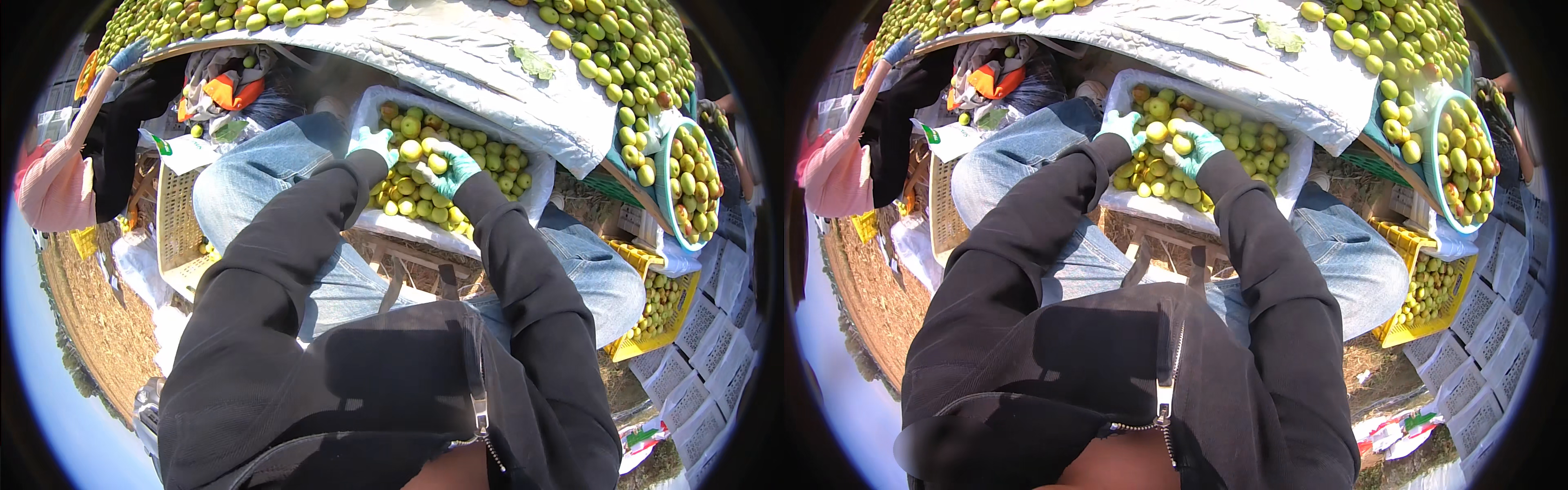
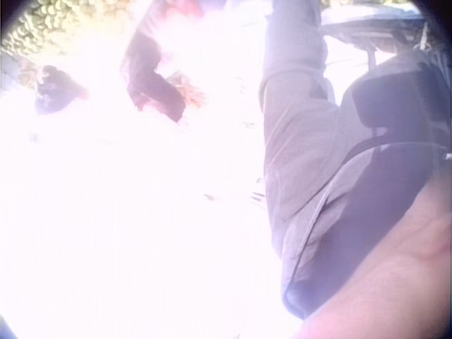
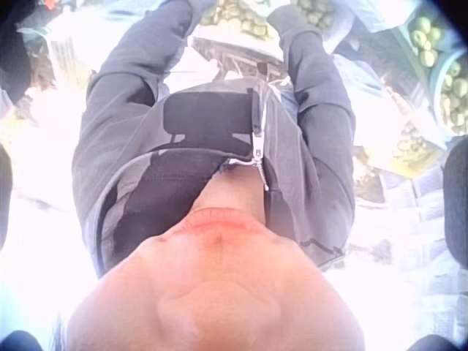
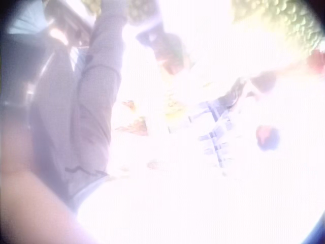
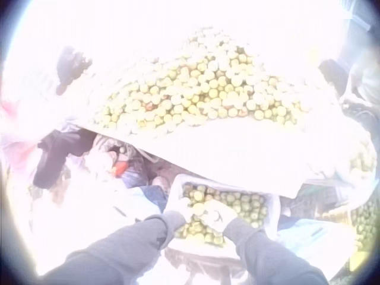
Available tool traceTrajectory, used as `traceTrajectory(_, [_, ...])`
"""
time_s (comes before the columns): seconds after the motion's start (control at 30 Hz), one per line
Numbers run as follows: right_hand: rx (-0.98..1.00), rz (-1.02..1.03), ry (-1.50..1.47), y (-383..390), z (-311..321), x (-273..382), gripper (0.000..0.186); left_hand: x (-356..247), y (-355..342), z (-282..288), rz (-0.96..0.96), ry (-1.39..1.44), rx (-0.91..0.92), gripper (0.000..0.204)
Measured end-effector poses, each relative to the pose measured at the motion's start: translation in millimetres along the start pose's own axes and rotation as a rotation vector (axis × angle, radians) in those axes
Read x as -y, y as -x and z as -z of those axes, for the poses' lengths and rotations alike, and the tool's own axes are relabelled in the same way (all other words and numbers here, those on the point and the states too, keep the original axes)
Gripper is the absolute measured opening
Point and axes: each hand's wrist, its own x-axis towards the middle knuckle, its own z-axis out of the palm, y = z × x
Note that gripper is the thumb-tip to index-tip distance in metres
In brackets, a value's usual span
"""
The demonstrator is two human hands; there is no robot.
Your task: The person sorts green apples from a large pile on a table into a white crate, using both hands to pick and place them. The person occasionally moves apples between a blue bowl and the crate while continuing to sort.
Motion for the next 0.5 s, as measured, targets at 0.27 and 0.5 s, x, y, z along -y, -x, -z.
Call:
traceTrajectory(0.27, [-0.001,-0.126,1.014,57,23,10,0.046,29,26,28,-0.464,-0.229,0.490,0.025])
traceTrajectory(0.5, [0.212,0.545,1.392,129,-25,102,0.039,-41,-76,192,-0.459,0.341,-0.584,0.038])
